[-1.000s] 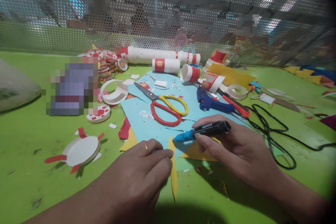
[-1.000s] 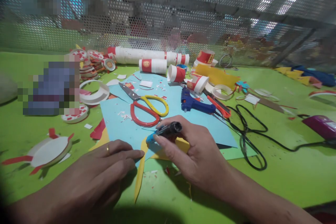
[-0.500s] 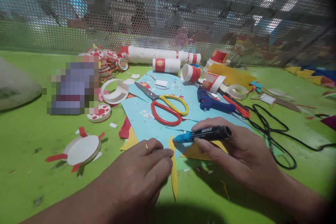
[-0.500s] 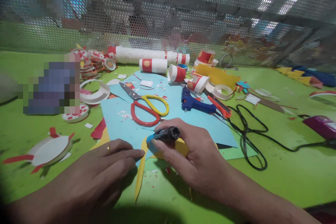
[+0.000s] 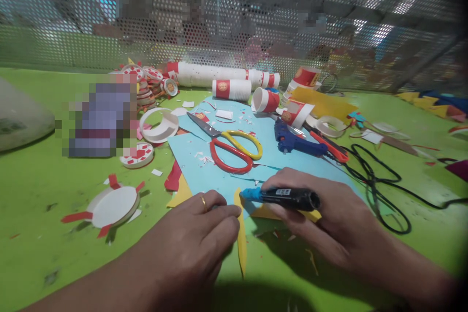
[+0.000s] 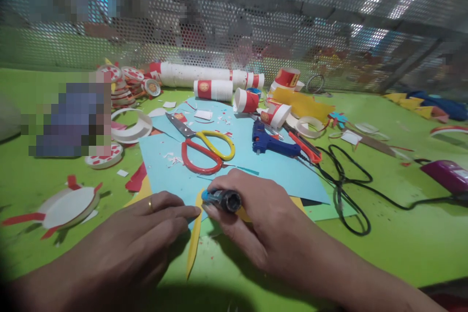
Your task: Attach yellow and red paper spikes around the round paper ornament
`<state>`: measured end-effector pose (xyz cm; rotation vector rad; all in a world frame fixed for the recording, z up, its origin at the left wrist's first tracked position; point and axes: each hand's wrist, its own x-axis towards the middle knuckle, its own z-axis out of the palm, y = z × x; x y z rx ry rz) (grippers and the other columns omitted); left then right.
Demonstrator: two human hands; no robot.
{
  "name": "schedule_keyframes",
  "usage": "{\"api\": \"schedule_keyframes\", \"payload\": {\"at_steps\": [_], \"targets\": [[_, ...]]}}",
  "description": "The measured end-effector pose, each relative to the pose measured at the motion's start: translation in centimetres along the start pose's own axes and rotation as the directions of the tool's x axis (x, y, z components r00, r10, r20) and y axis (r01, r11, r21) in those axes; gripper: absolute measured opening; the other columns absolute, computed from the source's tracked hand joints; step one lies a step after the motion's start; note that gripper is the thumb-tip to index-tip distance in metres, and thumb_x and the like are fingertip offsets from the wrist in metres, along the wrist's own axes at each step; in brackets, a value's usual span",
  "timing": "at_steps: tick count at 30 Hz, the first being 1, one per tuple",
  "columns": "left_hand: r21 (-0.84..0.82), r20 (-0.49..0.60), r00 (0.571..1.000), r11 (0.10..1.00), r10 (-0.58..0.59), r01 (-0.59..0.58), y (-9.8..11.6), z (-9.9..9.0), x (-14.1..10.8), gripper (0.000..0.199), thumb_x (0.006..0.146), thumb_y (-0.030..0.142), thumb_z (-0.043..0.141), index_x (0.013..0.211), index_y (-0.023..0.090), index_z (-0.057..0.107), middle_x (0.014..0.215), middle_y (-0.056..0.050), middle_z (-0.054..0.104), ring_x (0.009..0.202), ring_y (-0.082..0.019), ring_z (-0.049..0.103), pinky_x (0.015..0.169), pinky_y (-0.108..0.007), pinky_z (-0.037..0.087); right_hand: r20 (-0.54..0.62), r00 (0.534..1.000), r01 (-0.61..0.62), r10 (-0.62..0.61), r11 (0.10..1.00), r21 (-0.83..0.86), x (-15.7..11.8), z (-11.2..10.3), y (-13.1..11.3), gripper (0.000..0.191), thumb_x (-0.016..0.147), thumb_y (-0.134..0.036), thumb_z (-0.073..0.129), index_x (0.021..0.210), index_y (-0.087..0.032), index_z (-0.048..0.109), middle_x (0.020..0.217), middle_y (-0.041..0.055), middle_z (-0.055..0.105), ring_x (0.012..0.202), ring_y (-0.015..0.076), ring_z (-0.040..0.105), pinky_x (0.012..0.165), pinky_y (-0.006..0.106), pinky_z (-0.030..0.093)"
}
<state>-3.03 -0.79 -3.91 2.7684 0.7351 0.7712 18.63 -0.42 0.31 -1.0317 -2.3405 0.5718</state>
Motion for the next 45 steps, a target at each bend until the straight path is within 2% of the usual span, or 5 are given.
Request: {"api": "schedule_keyframes", "payload": {"at_steps": [12,17,20,27,45], "targets": [[-0.012,0.014,1.000,1.000,0.003,-0.003,-0.3,0.2,-0.2,0.018,0.077,-0.002,0.044,0.079,0.013,0.052,0.092,-0.009,0.065,0.075,-0.017,0.049,0.066,-0.033,0.048,-0.141,0.990,0.011,-0.022,0.997,-0.080,-0.1,0.0,-0.1,0.009,0.087,-0.018,0.051,0.092,-0.019,0.058,0.084,0.0032,0.066,0.073,0.0151,0.062,0.066,0.025,0.048],[-0.013,0.049,0.998,0.999,-0.031,0.031,0.0,0.0,-0.3,0.019,0.079,-0.001,0.042,0.077,0.015,0.051,0.087,-0.007,0.064,0.076,-0.017,0.049,0.067,-0.032,0.047,-0.556,0.828,-0.168,0.072,0.978,-0.124,-1.4,-0.9,-1.2,0.011,0.084,-0.029,0.056,0.093,-0.025,0.061,0.071,0.0006,0.063,0.056,0.0157,0.060,0.053,0.027,0.046],[-0.016,0.064,0.997,0.999,-0.042,0.043,0.1,0.0,-0.2,0.019,0.079,-0.001,0.040,0.076,0.015,0.051,0.084,-0.007,0.063,0.076,-0.017,0.049,0.065,-0.032,0.047,-0.627,0.773,-0.219,0.102,0.969,-0.113,-1.7,-0.7,-1.5,0.009,0.083,-0.030,0.055,0.088,-0.025,0.062,0.063,-0.0011,0.060,0.049,0.0141,0.055,0.049,0.027,0.044],[-0.025,0.033,0.999,0.999,-0.022,0.023,-0.1,0.1,-0.2,0.017,0.078,-0.001,0.044,0.079,0.015,0.051,0.094,-0.007,0.065,0.077,-0.017,0.048,0.068,-0.032,0.046,-0.431,0.901,-0.063,0.046,0.998,-0.024,-0.1,0.6,-0.4,0.011,0.083,-0.016,0.054,0.072,-0.020,0.056,0.069,-0.0012,0.060,0.057,0.0089,0.057,0.056,0.019,0.047],[0.024,0.064,0.998,1.000,-0.016,0.014,0.0,0.0,-0.4,0.016,0.081,0.003,0.042,0.083,0.014,0.053,0.097,-0.009,0.064,0.078,-0.019,0.048,0.070,-0.035,0.046,-0.350,0.932,-0.094,0.091,0.996,0.009,0.2,1.5,0.6,0.003,0.085,-0.018,0.053,0.085,-0.019,0.056,0.071,-0.0012,0.059,0.059,0.0089,0.056,0.056,0.019,0.045]]}}
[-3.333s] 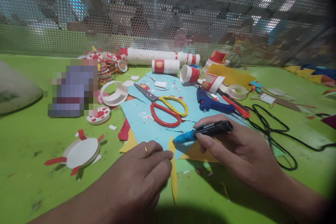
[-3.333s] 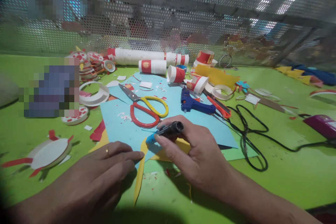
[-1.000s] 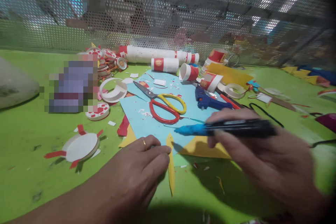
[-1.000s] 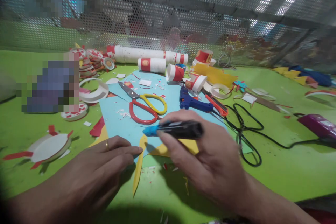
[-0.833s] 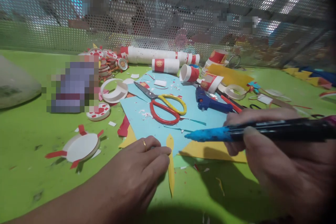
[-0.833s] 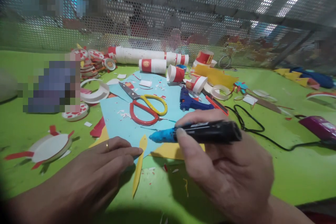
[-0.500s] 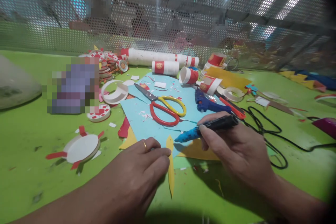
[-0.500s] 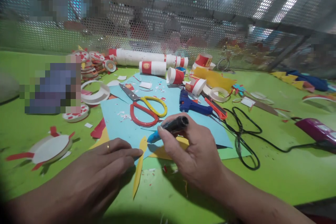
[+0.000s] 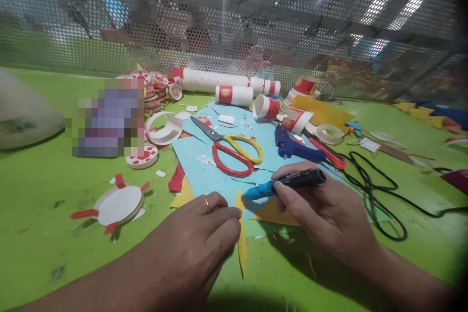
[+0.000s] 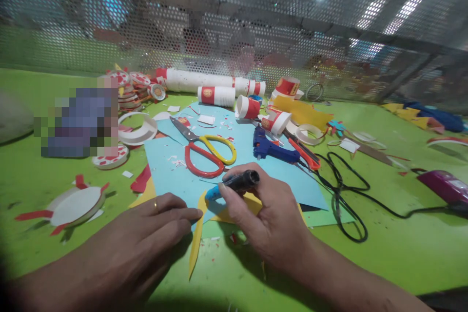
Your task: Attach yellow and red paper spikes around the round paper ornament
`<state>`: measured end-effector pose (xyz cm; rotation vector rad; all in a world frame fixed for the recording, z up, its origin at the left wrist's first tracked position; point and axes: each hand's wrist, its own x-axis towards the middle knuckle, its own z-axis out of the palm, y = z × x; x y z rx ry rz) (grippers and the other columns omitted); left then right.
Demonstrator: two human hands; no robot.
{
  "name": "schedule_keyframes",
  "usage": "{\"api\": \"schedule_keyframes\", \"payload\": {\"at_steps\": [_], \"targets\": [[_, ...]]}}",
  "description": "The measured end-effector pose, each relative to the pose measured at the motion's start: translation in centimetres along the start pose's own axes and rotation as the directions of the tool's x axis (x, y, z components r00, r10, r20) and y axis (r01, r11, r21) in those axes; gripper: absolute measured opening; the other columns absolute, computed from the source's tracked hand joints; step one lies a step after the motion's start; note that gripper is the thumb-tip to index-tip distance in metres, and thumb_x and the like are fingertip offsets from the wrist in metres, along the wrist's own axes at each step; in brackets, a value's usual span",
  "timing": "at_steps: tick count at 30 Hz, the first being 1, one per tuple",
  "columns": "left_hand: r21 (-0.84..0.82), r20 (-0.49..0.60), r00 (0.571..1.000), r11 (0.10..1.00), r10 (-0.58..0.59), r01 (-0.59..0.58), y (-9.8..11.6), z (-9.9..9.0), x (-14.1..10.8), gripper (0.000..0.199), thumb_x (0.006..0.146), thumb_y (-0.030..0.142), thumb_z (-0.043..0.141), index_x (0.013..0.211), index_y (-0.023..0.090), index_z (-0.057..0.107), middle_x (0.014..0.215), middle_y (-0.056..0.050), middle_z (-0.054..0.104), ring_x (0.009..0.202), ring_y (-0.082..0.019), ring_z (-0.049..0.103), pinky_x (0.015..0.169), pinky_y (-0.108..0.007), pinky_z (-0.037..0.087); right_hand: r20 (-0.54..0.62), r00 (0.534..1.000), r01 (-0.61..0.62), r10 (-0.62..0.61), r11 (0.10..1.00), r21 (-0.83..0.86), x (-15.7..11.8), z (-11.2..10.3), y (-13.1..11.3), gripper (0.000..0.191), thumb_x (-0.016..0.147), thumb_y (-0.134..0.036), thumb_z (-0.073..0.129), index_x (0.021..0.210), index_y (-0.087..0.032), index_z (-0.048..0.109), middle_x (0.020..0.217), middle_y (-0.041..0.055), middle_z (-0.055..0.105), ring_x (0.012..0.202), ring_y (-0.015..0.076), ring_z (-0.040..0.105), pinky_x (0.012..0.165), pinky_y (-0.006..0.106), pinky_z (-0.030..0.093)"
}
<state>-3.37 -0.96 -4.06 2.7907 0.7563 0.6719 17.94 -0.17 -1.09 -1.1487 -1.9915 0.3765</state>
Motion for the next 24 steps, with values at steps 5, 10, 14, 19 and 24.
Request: {"api": "schedule_keyframes", "payload": {"at_steps": [5,10,14,19,24], "targets": [[0.003,-0.016,1.000,1.000,0.000,0.000,0.13,0.08,0.06,0.017,0.080,0.001,0.042,0.081,0.014,0.053,0.095,-0.009,0.064,0.078,-0.019,0.047,0.068,-0.034,0.045,0.019,1.000,0.001,0.000,1.000,-0.015,0.12,0.05,-0.15,0.003,0.084,-0.018,0.054,0.085,-0.018,0.057,0.068,-0.0014,0.059,0.057,0.0096,0.056,0.055,0.020,0.045],[0.008,-0.028,1.000,1.000,-0.011,0.011,0.12,0.16,-0.17,0.016,0.079,0.000,0.043,0.079,0.014,0.052,0.092,-0.009,0.064,0.077,-0.019,0.046,0.067,-0.034,0.045,0.033,0.999,0.023,-0.022,0.999,-0.024,0.07,0.07,0.07,0.003,0.085,-0.018,0.054,0.084,-0.018,0.057,0.071,-0.0003,0.061,0.062,0.0103,0.058,0.058,0.021,0.046],[0.003,-0.005,1.000,1.000,-0.007,0.007,0.03,0.12,-0.23,0.016,0.081,0.002,0.042,0.078,0.014,0.052,0.091,-0.010,0.064,0.076,-0.019,0.046,0.066,-0.034,0.045,0.035,0.999,0.013,-0.012,0.999,-0.031,0.04,0.10,0.18,0.004,0.085,-0.020,0.053,0.085,-0.018,0.057,0.073,0.0005,0.062,0.062,0.0113,0.059,0.058,0.022,0.046],[0.004,0.001,1.000,1.000,-0.004,0.004,0.04,0.06,-0.11,0.016,0.081,0.001,0.041,0.079,0.014,0.051,0.095,-0.010,0.064,0.078,-0.019,0.047,0.068,-0.034,0.045,0.046,0.999,0.016,-0.014,0.999,-0.041,0.16,0.19,0.08,0.004,0.085,-0.021,0.053,0.086,-0.019,0.057,0.072,0.0008,0.063,0.061,0.0127,0.059,0.058,0.024,0.047],[0.017,-0.016,1.000,1.000,0.001,-0.001,0.10,0.12,-0.18,0.016,0.080,0.001,0.042,0.078,0.015,0.050,0.094,-0.010,0.064,0.079,-0.019,0.048,0.068,-0.034,0.045,0.074,0.997,0.026,-0.023,0.999,-0.033,0.28,0.09,0.12,0.015,0.086,-0.021,0.052,0.072,-0.019,0.055,0.077,0.0023,0.064,0.065,0.0133,0.060,0.061,0.025,0.048]]}}
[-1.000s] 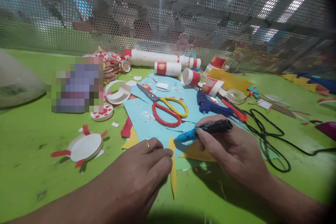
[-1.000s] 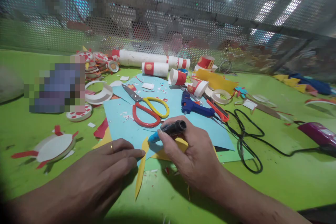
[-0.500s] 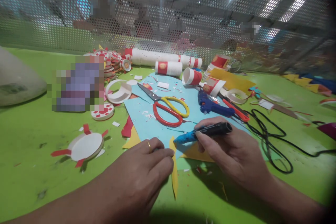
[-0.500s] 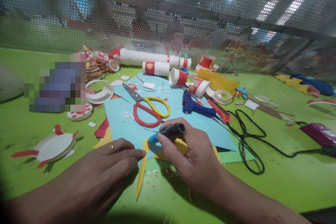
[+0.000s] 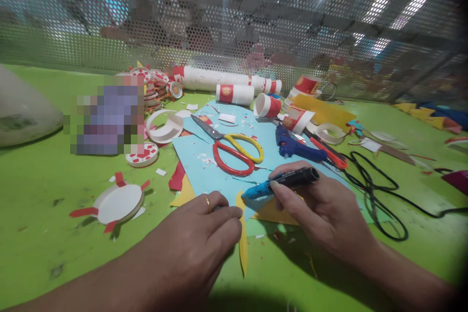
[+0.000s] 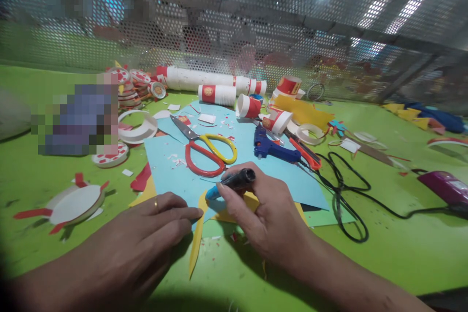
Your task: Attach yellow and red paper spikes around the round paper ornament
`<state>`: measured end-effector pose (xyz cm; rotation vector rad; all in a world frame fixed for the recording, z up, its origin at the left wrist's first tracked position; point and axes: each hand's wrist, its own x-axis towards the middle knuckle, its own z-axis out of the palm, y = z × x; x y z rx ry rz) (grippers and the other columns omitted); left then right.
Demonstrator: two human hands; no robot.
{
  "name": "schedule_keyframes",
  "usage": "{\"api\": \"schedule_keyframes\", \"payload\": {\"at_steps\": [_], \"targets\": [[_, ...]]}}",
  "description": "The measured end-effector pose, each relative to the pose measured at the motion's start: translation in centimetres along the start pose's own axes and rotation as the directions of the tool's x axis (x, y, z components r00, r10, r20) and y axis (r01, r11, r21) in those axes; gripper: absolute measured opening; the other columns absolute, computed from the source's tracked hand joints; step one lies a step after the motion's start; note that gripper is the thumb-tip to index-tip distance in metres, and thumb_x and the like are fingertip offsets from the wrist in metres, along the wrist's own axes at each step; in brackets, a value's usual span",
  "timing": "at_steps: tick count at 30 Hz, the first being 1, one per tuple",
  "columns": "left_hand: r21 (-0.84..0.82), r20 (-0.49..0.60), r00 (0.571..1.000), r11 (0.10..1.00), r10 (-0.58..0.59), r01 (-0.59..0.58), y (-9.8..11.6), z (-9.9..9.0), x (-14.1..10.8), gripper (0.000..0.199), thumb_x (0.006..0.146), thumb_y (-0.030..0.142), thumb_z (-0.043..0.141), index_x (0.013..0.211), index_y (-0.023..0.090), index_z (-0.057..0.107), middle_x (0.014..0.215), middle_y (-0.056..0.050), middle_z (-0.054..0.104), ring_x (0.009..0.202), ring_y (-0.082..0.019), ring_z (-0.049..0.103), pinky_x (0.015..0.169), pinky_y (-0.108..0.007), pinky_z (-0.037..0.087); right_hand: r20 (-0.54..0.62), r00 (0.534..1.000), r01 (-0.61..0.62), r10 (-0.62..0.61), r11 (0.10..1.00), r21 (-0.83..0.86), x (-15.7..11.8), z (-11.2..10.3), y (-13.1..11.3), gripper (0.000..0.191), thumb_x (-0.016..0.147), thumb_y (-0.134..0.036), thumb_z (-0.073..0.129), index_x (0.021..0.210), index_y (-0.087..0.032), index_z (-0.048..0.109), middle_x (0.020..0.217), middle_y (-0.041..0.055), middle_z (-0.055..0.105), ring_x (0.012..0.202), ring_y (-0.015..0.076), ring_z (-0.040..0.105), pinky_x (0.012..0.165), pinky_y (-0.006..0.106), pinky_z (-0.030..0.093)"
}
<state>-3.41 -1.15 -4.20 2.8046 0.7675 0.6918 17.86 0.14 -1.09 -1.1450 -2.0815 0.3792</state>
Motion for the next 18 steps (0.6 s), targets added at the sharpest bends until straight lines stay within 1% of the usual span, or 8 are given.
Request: {"api": "schedule_keyframes", "payload": {"at_steps": [2,8,10,14,18], "targets": [[0.001,-0.007,1.000,1.000,-0.001,0.001,-0.03,0.09,-0.02,0.017,0.080,0.001,0.042,0.079,0.015,0.050,0.094,-0.010,0.064,0.079,-0.019,0.048,0.069,-0.034,0.045,0.022,1.000,0.004,-0.004,1.000,0.005,0.11,-0.10,0.10,0.018,0.087,-0.022,0.051,0.069,-0.019,0.054,0.078,0.0026,0.064,0.066,0.0133,0.060,0.062,0.025,0.048],[-0.019,0.008,1.000,1.000,-0.019,0.019,0.02,0.00,0.09,0.017,0.080,0.001,0.041,0.080,0.015,0.050,0.093,-0.009,0.064,0.077,-0.019,0.047,0.068,-0.034,0.045,0.062,0.998,0.013,-0.012,1.000,-0.017,0.64,-0.30,0.35,0.010,0.088,-0.023,0.050,0.084,-0.017,0.057,0.078,0.0045,0.064,0.067,0.0141,0.059,0.060,0.024,0.049],[-0.019,0.010,1.000,1.000,-0.016,0.017,0.08,-0.13,0.15,0.017,0.081,0.001,0.041,0.080,0.015,0.051,0.093,-0.009,0.064,0.078,-0.019,0.047,0.068,-0.034,0.045,0.064,0.998,0.024,-0.023,0.999,-0.021,0.70,-0.31,0.35,0.010,0.088,-0.022,0.050,0.083,-0.017,0.057,0.078,0.0043,0.063,0.067,0.0138,0.059,0.060,0.024,0.049],[-0.015,0.008,1.000,1.000,-0.014,0.014,0.14,-0.18,0.23,0.016,0.081,0.002,0.042,0.081,0.015,0.051,0.094,-0.009,0.064,0.079,-0.019,0.047,0.069,-0.034,0.045,0.056,0.998,0.032,-0.032,0.999,0.002,0.57,-0.33,0.25,0.014,0.088,-0.021,0.050,0.075,-0.018,0.055,0.076,0.0035,0.064,0.065,0.0132,0.059,0.059,0.024,0.049],[-0.021,0.018,1.000,0.999,-0.023,0.024,0.11,-0.03,0.12,0.017,0.081,0.002,0.041,0.084,0.015,0.052,0.092,-0.008,0.063,0.078,-0.019,0.048,0.069,-0.034,0.044,0.043,0.999,0.015,-0.016,1.000,0.009,0.39,-0.34,0.12,0.007,0.086,-0.020,0.052,0.080,-0.019,0.057,0.077,0.0026,0.065,0.061,0.0119,0.058,0.058,0.023,0.049]]}}
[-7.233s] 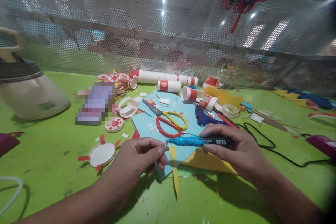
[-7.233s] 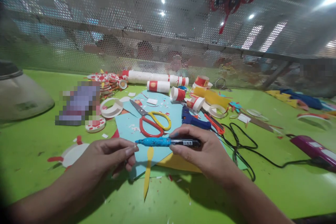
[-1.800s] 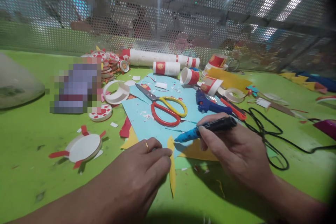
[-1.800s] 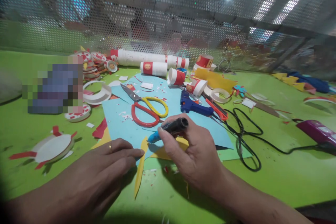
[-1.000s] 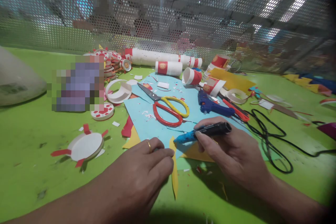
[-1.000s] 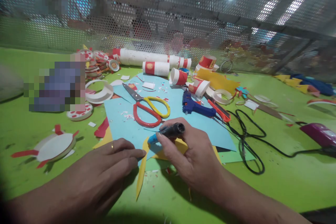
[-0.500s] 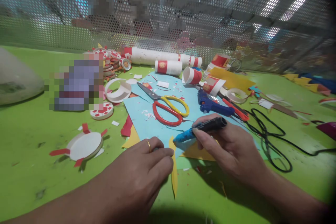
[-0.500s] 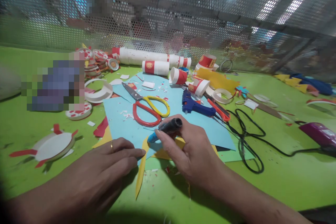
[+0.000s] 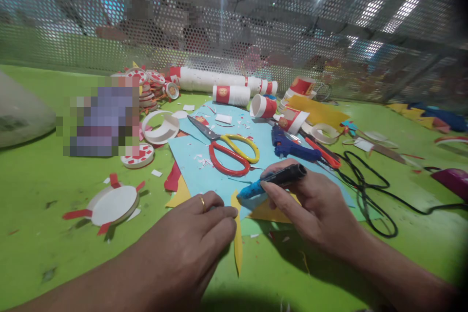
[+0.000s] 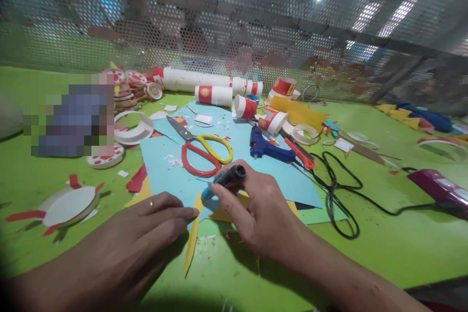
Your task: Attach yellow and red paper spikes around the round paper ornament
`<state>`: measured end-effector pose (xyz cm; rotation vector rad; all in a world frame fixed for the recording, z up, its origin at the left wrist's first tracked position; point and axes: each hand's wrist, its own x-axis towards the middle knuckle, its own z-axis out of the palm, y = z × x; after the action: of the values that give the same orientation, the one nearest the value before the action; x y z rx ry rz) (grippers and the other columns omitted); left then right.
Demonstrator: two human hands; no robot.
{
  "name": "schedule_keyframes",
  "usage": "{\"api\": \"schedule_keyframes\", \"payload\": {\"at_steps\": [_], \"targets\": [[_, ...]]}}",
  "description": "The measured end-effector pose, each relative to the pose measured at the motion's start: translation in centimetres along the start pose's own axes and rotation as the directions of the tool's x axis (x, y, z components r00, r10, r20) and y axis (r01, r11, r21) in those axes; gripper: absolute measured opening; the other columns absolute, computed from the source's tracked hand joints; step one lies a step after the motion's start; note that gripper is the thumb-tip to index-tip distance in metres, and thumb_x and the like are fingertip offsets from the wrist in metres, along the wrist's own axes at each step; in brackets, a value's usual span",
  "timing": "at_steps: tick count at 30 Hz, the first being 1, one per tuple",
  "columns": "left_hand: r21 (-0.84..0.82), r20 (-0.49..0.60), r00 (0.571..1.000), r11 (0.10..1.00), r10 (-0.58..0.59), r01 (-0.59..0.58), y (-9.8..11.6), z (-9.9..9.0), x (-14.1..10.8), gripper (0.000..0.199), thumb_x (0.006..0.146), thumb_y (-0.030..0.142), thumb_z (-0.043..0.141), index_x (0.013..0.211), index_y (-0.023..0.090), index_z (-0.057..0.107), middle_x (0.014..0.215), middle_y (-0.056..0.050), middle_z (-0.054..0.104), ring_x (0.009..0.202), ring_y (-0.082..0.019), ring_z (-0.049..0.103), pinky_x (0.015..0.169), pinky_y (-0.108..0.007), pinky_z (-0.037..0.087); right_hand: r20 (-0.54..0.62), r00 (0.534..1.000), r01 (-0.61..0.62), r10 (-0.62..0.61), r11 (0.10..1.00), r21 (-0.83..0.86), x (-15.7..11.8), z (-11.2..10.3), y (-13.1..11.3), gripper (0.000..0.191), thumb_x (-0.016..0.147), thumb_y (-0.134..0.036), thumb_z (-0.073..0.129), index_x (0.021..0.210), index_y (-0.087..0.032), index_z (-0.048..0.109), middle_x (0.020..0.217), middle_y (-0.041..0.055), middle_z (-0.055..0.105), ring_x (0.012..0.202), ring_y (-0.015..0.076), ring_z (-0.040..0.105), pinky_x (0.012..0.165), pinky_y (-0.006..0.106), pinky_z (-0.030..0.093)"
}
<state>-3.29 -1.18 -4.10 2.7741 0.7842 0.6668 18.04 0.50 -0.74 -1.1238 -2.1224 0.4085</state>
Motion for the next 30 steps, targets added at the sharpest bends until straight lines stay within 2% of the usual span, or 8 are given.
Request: {"api": "schedule_keyframes", "payload": {"at_steps": [3,9,14,19,21,24,26,30], "targets": [[-0.001,-0.009,1.000,1.000,0.011,-0.011,-0.1,0.1,-0.1,0.017,0.081,0.001,0.042,0.083,0.015,0.052,0.091,-0.008,0.064,0.078,-0.019,0.048,0.069,-0.034,0.044,-0.023,0.999,-0.028,0.028,1.000,0.007,-0.1,0.1,0.0,0.007,0.086,-0.020,0.053,0.080,-0.018,0.057,0.073,0.0014,0.063,0.058,0.0110,0.058,0.056,0.022,0.049],[0.000,-0.011,1.000,1.000,0.021,-0.021,-0.2,0.1,-0.1,0.017,0.081,0.002,0.043,0.085,0.015,0.054,0.096,-0.009,0.065,0.079,-0.019,0.048,0.069,-0.034,0.045,-0.071,0.996,-0.048,0.048,0.999,-0.005,-0.2,0.5,-0.1,0.022,0.086,-0.025,0.053,0.065,-0.018,0.056,0.070,0.0022,0.065,0.057,0.0117,0.059,0.054,0.023,0.048],[0.011,-0.025,1.000,1.000,0.010,-0.010,-0.3,0.2,-0.1,0.016,0.080,0.001,0.043,0.080,0.014,0.053,0.092,-0.009,0.065,0.077,-0.019,0.048,0.067,-0.034,0.045,-0.078,0.995,-0.056,0.055,0.998,-0.009,-0.1,0.6,-0.1,0.022,0.085,-0.025,0.055,0.064,-0.018,0.057,0.069,0.0016,0.065,0.055,0.0108,0.058,0.054,0.023,0.047],[-0.003,-0.012,1.000,1.000,0.013,-0.013,-0.1,0.0,0.0,0.017,0.081,0.001,0.042,0.080,0.015,0.052,0.092,-0.008,0.064,0.077,-0.019,0.048,0.067,-0.033,0.044,-0.107,0.990,-0.088,0.096,0.993,0.075,0.1,0.4,-0.3,0.017,0.086,-0.023,0.055,0.070,-0.018,0.057,0.065,0.0000,0.063,0.056,0.0116,0.059,0.054,0.022,0.050],[-0.009,-0.006,1.000,1.000,0.003,-0.003,0.0,-0.2,0.1,0.017,0.081,0.001,0.041,0.079,0.015,0.051,0.093,-0.007,0.064,0.077,-0.018,0.047,0.067,-0.033,0.044,-0.193,0.972,-0.112,0.136,0.985,0.129,0.0,0.0,-0.6,0.012,0.086,-0.023,0.055,0.075,-0.019,0.059,0.061,-0.0017,0.061,0.053,0.0114,0.058,0.051,0.022,0.050],[-0.023,0.018,1.000,1.000,0.000,0.000,0.1,-0.4,0.2,0.019,0.082,0.001,0.039,0.075,0.016,0.048,0.086,-0.006,0.062,0.075,-0.017,0.046,0.066,-0.032,0.043,-0.386,0.898,-0.141,0.210,0.970,0.198,-0.4,-0.5,-1.2,0.010,0.086,-0.026,0.056,0.078,-0.021,0.060,0.055,-0.0028,0.058,0.049,0.0114,0.057,0.048,0.022,0.049],[-0.033,0.028,1.000,0.999,-0.004,0.005,0.1,-0.4,0.2,0.019,0.083,0.001,0.039,0.073,0.016,0.046,0.083,-0.006,0.061,0.074,-0.017,0.045,0.065,-0.032,0.043,-0.445,0.863,-0.160,0.240,0.964,0.210,-0.6,-0.4,-1.2,0.010,0.085,-0.028,0.058,0.077,-0.021,0.060,0.052,-0.0034,0.057,0.046,0.0109,0.055,0.046,0.022,0.048],[-0.043,0.019,1.000,0.999,-0.015,0.016,0.1,-0.3,0.1,0.016,0.083,0.002,0.041,0.077,0.015,0.048,0.088,-0.006,0.061,0.076,-0.018,0.044,0.068,-0.033,0.042,-0.375,0.915,-0.116,0.147,0.988,0.103,-0.8,0.4,-0.6,0.007,0.082,-0.024,0.060,0.076,-0.021,0.059,0.057,-0.0032,0.059,0.048,0.0100,0.057,0.050,0.021,0.050]]}}
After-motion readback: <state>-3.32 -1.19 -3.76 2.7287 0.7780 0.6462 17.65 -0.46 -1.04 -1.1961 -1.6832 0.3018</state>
